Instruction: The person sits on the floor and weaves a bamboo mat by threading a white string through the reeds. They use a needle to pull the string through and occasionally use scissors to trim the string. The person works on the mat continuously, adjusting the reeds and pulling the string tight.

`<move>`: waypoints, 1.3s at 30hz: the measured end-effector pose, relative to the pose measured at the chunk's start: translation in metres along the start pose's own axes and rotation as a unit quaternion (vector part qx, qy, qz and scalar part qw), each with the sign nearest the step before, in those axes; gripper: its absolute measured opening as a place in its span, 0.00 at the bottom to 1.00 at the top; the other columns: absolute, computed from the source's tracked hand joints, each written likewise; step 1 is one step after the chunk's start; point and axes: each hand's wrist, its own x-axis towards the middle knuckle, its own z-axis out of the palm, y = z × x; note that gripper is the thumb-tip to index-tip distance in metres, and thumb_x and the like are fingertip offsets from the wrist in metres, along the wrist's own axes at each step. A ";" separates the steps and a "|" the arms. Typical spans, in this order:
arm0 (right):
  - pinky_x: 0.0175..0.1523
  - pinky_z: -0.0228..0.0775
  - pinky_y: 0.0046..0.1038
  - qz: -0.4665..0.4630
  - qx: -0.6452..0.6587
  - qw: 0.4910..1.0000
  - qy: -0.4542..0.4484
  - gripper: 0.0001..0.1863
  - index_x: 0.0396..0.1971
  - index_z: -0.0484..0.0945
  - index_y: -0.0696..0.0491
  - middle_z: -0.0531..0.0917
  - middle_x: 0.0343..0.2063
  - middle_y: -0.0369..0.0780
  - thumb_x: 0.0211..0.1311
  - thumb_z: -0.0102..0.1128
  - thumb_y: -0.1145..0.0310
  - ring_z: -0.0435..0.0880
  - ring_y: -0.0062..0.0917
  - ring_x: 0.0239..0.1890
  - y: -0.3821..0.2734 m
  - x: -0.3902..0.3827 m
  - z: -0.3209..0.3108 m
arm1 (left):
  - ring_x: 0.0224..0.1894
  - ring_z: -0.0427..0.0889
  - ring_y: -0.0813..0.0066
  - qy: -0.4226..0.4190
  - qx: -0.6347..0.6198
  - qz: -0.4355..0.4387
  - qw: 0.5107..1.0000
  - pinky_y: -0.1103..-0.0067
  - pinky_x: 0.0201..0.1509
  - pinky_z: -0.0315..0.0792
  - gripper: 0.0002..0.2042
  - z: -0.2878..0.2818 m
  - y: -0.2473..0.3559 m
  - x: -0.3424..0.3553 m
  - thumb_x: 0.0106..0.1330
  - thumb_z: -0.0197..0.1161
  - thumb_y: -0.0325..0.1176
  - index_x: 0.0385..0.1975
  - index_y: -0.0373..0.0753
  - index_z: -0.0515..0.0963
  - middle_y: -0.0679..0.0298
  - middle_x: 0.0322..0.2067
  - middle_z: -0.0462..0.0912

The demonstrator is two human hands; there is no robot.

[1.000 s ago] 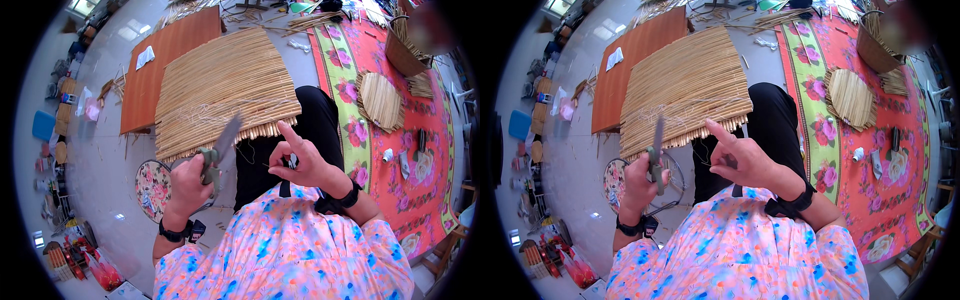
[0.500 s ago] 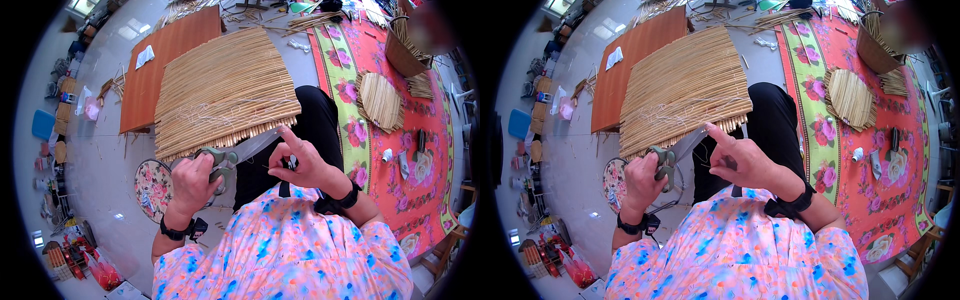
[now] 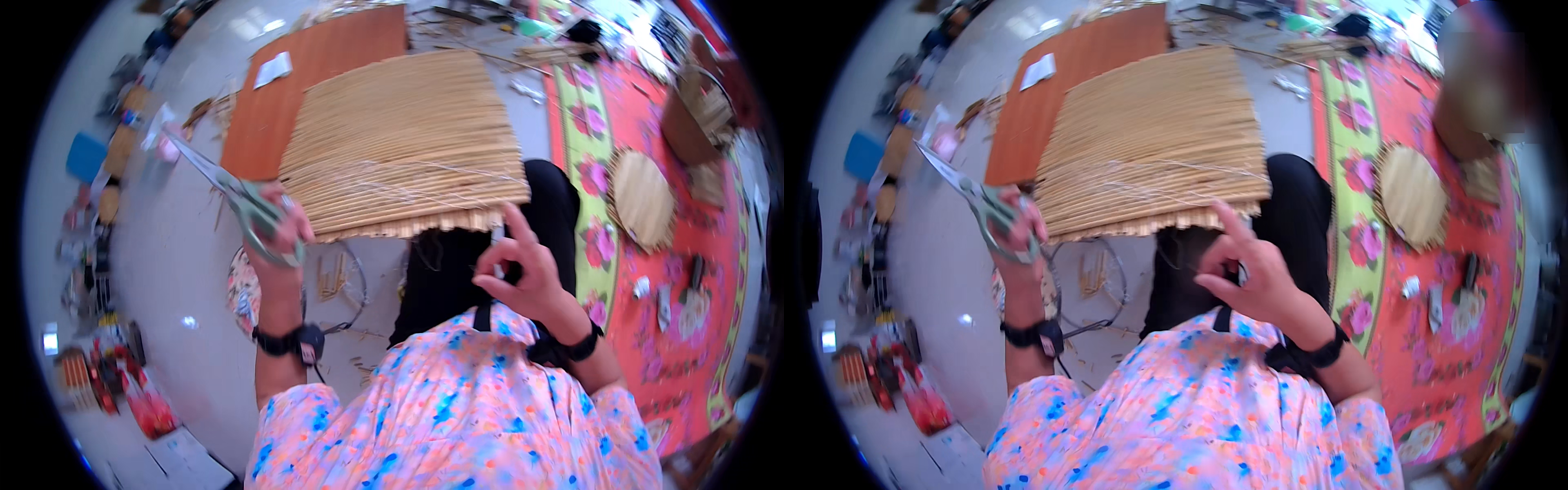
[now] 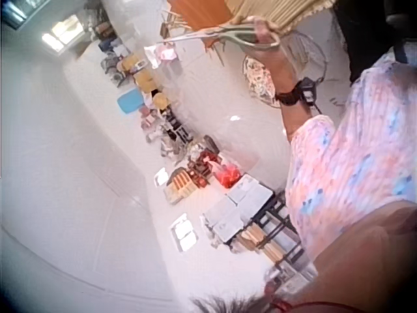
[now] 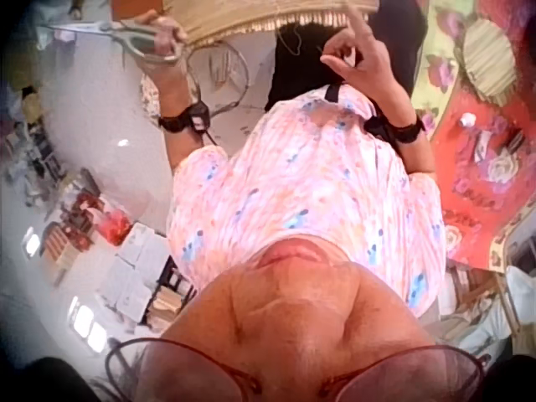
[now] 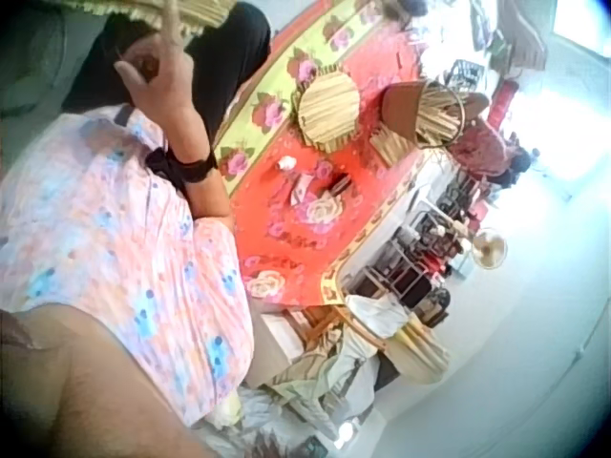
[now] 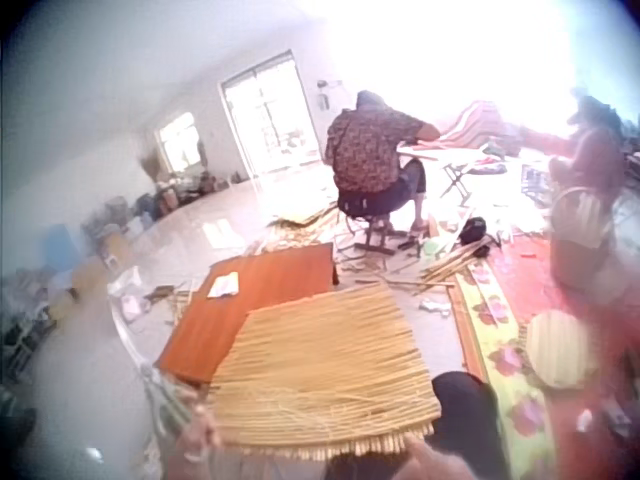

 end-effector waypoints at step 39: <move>0.22 0.61 0.18 0.135 -0.191 0.969 0.082 0.11 0.32 0.81 0.54 0.76 0.20 0.36 0.45 0.63 0.80 0.72 0.18 0.17 0.019 0.023 -0.036 | 0.38 0.78 0.53 -0.157 0.610 -0.073 0.773 0.67 0.42 0.72 0.13 -0.245 -0.290 0.190 0.53 0.63 0.36 0.35 0.35 0.76 0.49 0.33 0.79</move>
